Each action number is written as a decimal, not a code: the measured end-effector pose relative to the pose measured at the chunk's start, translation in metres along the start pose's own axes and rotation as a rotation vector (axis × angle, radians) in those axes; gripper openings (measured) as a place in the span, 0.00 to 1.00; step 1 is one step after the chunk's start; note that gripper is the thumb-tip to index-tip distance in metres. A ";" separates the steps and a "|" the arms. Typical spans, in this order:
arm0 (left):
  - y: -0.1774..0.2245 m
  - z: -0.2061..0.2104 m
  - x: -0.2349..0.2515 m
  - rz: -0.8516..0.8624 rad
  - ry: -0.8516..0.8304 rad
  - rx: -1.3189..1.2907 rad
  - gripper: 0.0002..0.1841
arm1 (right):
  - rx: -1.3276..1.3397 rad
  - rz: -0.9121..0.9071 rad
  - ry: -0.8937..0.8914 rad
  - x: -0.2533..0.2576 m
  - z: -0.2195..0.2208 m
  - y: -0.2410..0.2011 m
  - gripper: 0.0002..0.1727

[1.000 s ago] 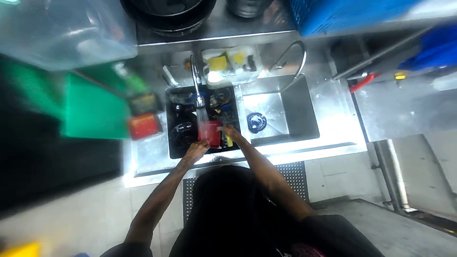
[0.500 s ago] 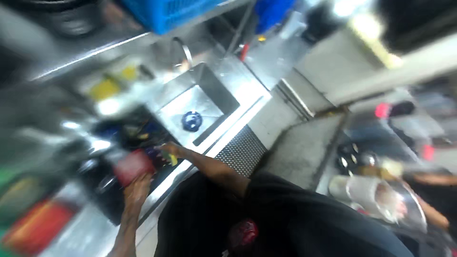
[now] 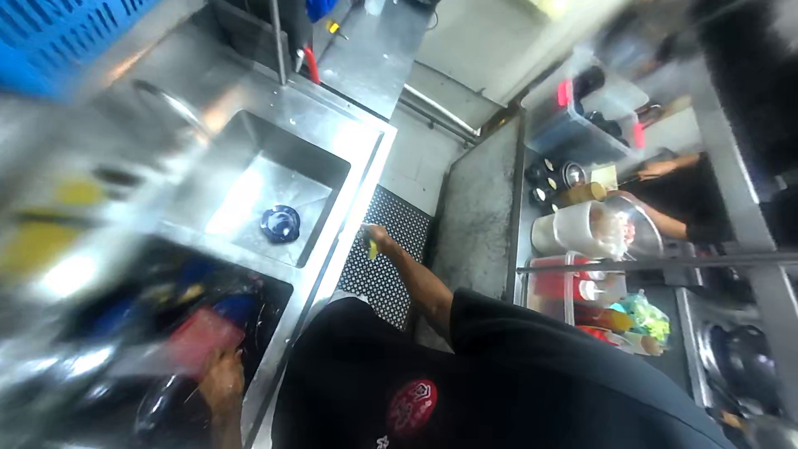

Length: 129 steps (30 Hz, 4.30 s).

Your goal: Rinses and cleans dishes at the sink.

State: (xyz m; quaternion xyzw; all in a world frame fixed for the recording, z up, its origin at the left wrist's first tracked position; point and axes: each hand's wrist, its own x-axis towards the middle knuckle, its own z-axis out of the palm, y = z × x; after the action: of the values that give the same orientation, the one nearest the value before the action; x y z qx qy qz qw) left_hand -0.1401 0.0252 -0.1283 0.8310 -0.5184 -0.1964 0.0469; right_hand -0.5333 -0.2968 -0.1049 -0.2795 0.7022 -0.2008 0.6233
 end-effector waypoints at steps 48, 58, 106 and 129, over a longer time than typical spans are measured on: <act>-0.008 -0.037 -0.082 -0.927 0.403 -0.189 0.17 | -0.372 -0.140 -0.232 -0.031 0.066 -0.040 0.17; -0.093 -0.025 -0.122 -1.289 0.182 -0.170 0.20 | -0.467 -0.095 -0.282 -0.039 0.100 -0.061 0.22; -0.026 -0.138 0.066 -0.251 0.050 -0.263 0.24 | -0.620 -0.109 -0.429 -0.025 0.098 -0.035 0.22; 0.048 -0.006 -0.019 -0.481 0.280 -0.197 0.24 | -0.769 0.156 -1.019 -0.101 0.314 0.063 0.40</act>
State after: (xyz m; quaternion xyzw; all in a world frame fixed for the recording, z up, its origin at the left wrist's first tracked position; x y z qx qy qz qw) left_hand -0.1853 0.0195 -0.1037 0.9404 -0.2738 -0.1347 0.1503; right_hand -0.2254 -0.1634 -0.1124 -0.4914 0.3581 0.2694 0.7468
